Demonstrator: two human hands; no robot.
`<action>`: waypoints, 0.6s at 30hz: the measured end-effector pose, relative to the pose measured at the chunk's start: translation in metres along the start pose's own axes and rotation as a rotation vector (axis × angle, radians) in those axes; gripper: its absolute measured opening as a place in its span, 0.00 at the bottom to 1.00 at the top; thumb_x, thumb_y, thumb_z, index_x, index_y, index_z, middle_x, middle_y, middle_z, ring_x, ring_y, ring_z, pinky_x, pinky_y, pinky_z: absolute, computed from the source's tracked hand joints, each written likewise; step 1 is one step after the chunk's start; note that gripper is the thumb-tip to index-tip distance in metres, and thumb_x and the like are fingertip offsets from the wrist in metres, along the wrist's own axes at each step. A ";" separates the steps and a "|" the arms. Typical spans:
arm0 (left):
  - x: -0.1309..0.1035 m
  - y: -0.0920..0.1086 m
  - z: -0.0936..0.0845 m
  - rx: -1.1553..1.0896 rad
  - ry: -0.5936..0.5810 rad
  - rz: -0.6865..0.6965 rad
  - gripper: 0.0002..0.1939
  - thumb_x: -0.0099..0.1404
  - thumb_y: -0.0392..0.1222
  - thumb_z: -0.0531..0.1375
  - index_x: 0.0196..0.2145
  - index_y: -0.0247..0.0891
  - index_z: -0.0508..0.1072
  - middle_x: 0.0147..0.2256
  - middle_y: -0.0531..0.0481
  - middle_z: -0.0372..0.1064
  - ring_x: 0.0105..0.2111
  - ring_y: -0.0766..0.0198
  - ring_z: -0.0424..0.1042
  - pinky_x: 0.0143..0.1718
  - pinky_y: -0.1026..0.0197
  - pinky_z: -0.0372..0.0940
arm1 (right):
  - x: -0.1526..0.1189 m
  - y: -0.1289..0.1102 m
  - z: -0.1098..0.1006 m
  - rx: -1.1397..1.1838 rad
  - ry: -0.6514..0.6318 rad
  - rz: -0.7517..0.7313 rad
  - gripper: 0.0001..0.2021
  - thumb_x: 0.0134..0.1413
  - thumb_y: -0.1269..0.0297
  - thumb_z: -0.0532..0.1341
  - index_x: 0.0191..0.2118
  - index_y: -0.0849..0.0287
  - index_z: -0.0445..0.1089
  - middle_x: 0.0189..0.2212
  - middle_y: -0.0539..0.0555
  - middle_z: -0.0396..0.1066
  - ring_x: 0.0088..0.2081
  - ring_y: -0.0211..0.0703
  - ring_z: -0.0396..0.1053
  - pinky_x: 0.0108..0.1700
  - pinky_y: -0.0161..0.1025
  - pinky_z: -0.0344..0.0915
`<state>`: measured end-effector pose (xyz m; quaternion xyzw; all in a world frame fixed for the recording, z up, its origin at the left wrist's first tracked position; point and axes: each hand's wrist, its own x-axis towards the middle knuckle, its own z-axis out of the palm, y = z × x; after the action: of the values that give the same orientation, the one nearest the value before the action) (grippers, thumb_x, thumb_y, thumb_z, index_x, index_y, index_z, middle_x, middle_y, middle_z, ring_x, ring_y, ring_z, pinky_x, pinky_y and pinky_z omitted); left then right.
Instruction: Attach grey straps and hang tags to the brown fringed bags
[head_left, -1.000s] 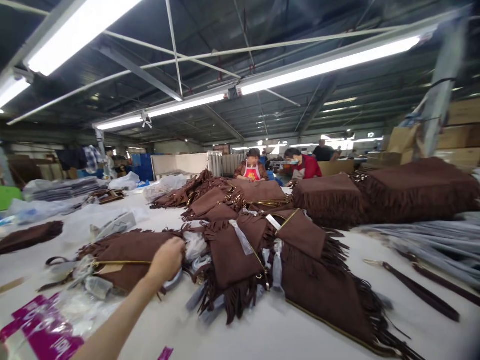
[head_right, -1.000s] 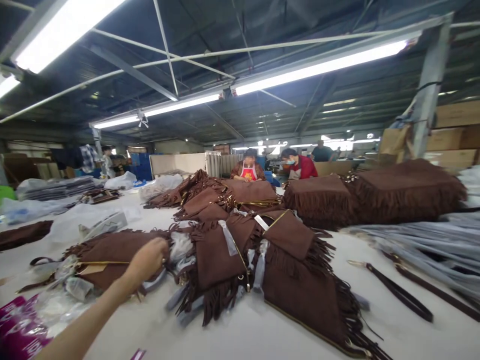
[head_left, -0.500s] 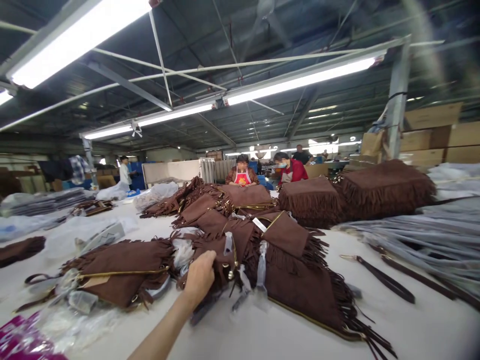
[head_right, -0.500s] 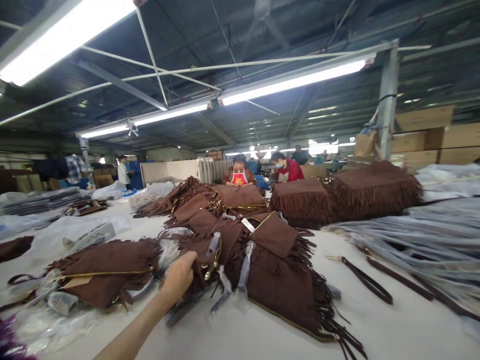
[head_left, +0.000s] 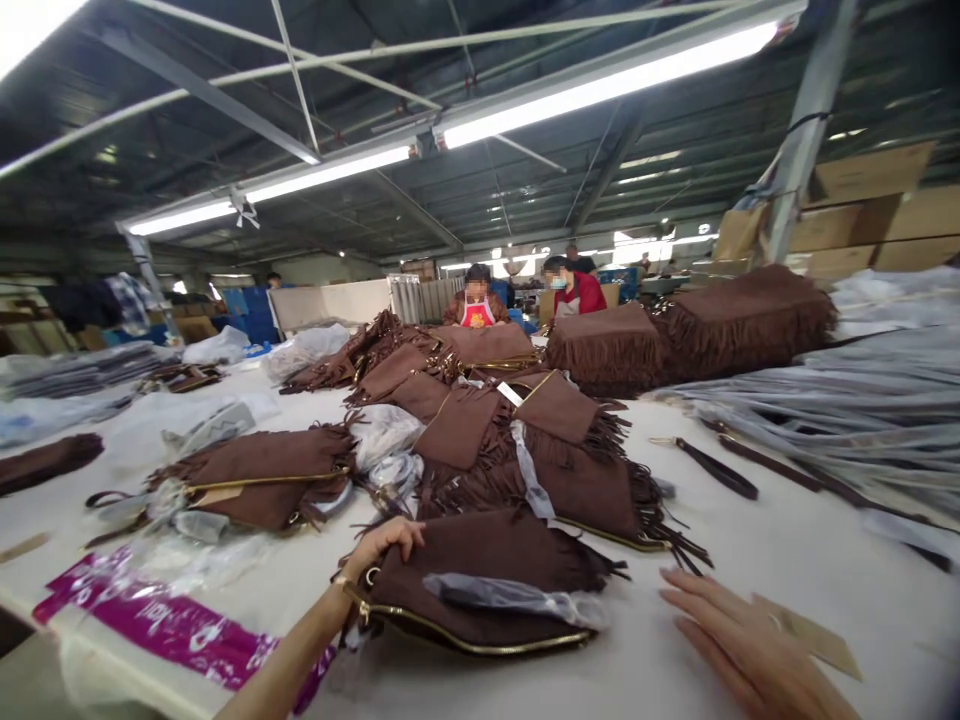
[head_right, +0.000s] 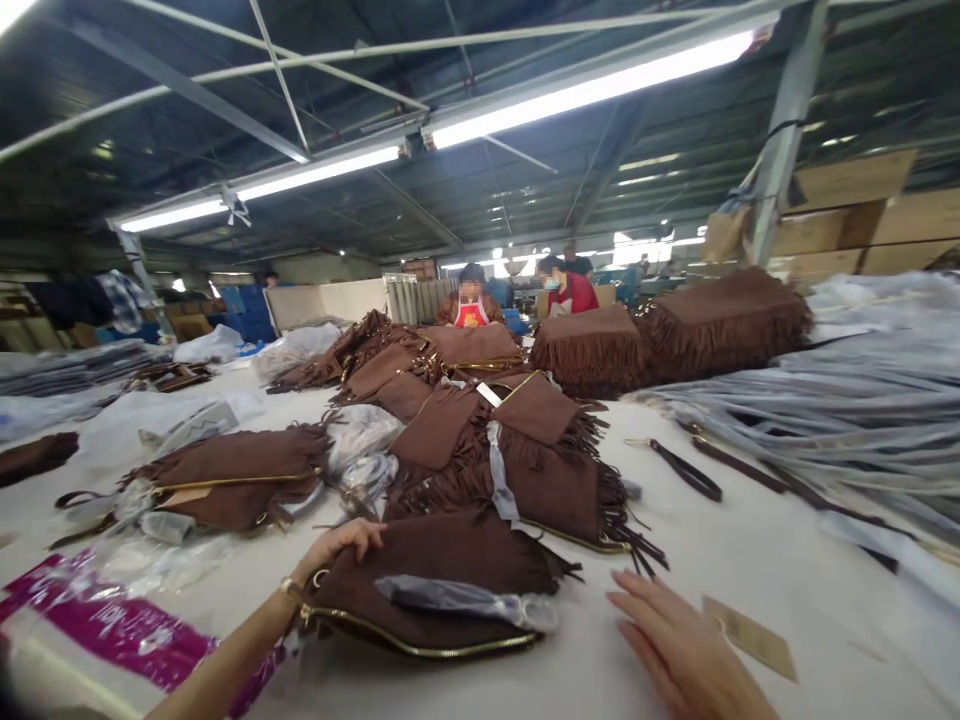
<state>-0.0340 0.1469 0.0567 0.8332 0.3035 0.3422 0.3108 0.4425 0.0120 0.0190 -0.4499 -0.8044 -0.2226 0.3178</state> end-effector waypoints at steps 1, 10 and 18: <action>-0.003 -0.003 0.003 0.000 -0.020 -0.018 0.24 0.63 0.61 0.56 0.22 0.38 0.67 0.34 0.44 0.72 0.42 0.55 0.71 0.44 0.56 0.66 | 0.017 -0.020 -0.006 0.083 -0.033 -0.011 0.12 0.65 0.59 0.55 0.47 0.52 0.74 0.45 0.54 0.77 0.45 0.46 0.76 0.46 0.38 0.74; -0.013 0.000 -0.003 0.135 -0.200 -0.025 0.26 0.64 0.62 0.51 0.25 0.38 0.72 0.41 0.41 0.73 0.49 0.51 0.70 0.60 0.51 0.57 | 0.102 -0.150 0.017 0.361 -0.261 -0.210 0.15 0.58 0.65 0.62 0.51 0.56 0.68 0.49 0.56 0.73 0.47 0.51 0.71 0.48 0.43 0.66; -0.036 0.030 -0.002 0.538 -0.256 -0.067 0.15 0.62 0.32 0.52 0.39 0.44 0.75 0.56 0.48 0.67 0.64 0.54 0.55 0.66 0.49 0.42 | 0.107 -0.156 0.057 0.223 -0.180 -0.268 0.08 0.56 0.74 0.60 0.30 0.55 0.63 0.31 0.47 0.72 0.31 0.43 0.67 0.34 0.39 0.55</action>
<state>-0.0475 0.1025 0.0659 0.9115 0.3690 0.1312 0.1255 0.2478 0.0339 0.0442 -0.3191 -0.9019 -0.1313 0.2599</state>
